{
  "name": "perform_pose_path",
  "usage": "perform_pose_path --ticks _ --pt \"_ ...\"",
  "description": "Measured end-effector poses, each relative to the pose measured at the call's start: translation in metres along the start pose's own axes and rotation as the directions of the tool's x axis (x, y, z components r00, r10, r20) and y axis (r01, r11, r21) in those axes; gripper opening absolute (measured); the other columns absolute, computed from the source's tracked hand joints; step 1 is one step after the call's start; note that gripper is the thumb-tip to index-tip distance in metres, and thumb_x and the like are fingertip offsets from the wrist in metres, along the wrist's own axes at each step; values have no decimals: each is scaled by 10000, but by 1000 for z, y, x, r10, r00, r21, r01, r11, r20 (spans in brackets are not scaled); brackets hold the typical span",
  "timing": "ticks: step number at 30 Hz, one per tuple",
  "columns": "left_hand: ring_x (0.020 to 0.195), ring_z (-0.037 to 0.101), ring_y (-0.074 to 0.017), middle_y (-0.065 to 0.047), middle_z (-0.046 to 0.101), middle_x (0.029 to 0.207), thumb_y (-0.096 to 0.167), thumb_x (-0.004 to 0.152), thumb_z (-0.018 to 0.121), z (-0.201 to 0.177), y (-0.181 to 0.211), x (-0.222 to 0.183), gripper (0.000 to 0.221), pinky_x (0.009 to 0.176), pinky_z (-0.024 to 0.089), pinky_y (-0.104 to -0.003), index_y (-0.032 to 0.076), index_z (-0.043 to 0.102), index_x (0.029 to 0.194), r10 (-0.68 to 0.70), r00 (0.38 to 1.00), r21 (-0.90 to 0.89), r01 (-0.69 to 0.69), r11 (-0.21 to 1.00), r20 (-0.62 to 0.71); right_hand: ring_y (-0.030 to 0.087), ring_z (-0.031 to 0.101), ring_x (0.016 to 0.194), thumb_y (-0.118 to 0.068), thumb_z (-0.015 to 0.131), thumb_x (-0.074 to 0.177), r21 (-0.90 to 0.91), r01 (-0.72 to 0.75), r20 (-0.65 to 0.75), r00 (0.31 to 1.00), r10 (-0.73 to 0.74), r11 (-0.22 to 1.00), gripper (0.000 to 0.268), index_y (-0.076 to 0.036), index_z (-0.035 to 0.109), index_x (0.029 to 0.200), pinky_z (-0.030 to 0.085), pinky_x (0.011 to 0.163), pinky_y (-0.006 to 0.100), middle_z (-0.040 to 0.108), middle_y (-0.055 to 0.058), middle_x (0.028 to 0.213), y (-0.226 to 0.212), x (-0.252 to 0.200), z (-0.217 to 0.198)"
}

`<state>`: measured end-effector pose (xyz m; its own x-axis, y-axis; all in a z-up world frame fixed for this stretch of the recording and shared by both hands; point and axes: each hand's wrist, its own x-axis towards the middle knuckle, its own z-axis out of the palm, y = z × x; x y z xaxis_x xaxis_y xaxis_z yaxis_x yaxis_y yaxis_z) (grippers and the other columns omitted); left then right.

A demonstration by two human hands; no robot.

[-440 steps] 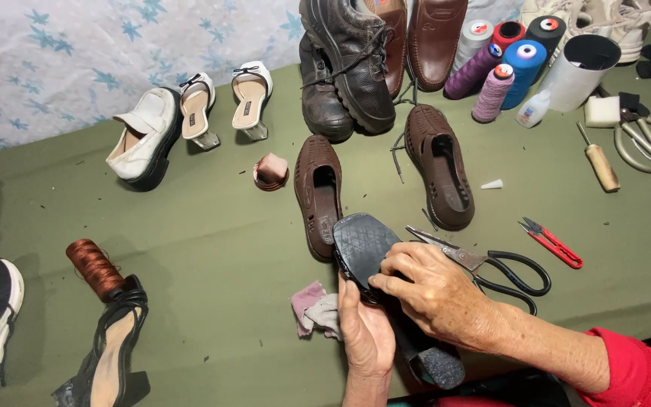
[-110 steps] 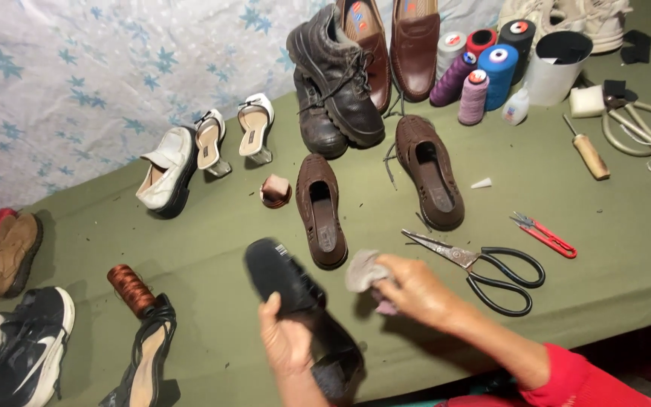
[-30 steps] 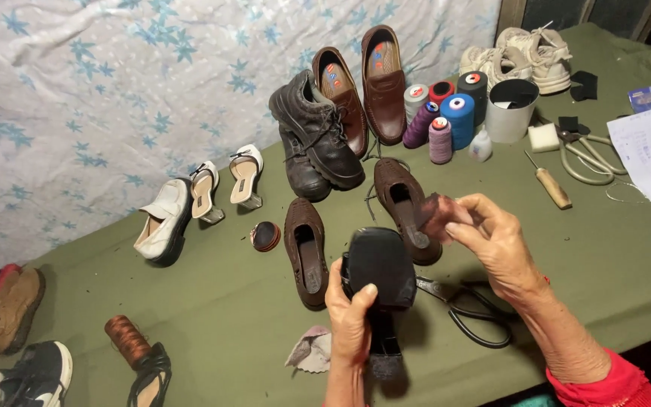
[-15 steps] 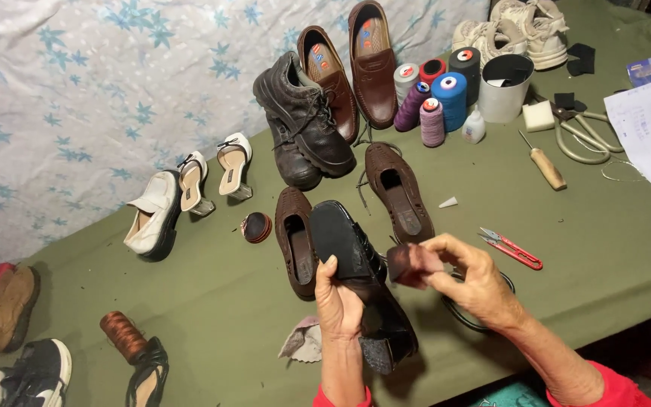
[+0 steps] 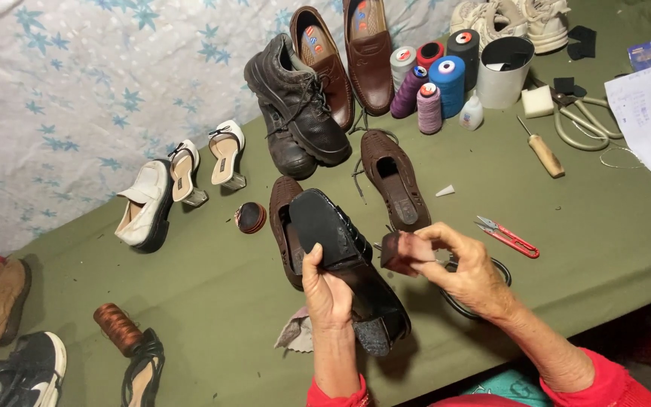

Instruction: Trimming a new rubber sole with scissors to fit a sandal, applying adhesive, and pressing it into place to repair the shoe.

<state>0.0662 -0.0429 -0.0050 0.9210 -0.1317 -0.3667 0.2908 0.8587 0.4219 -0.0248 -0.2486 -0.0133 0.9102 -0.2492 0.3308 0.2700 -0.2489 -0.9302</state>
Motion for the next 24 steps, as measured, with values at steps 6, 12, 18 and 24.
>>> perform_pose_path --ticks 6,12,18,24 --pt "1086 722 -306 -228 728 1212 67 907 645 6 15 0 359 1011 556 -496 78 715 1258 -12 1000 -70 13 997 19 310 778 775 -83 801 740 -64 -43 97 994 49 997 316 -61 704 1039 604 792 480 778 184 841 11 -12 4" --pt "1067 732 -293 -209 745 1181 104 909 665 21 21 -3 319 995 569 -486 49 722 1218 7 1000 -67 -6 998 25 179 753 747 -131 834 750 -27 -114 127 985 116 993 246 -146 740 977 613 780 374 768 57 776 3 -13 10" --pt "1047 741 -285 -200 751 1160 103 902 672 31 39 9 309 1001 573 -498 52 716 1204 87 995 -143 -80 986 47 225 757 746 -101 805 729 -10 -224 214 952 220 975 229 -111 755 952 626 780 418 779 112 756 25 -28 -1" --pt "1066 704 -274 -145 730 1207 139 882 670 31 30 10 391 1000 560 -465 80 682 1268 121 992 -107 -116 987 41 141 575 730 -101 742 784 21 -307 294 911 288 951 150 -128 613 853 512 742 308 632 7 768 12 -26 -3"
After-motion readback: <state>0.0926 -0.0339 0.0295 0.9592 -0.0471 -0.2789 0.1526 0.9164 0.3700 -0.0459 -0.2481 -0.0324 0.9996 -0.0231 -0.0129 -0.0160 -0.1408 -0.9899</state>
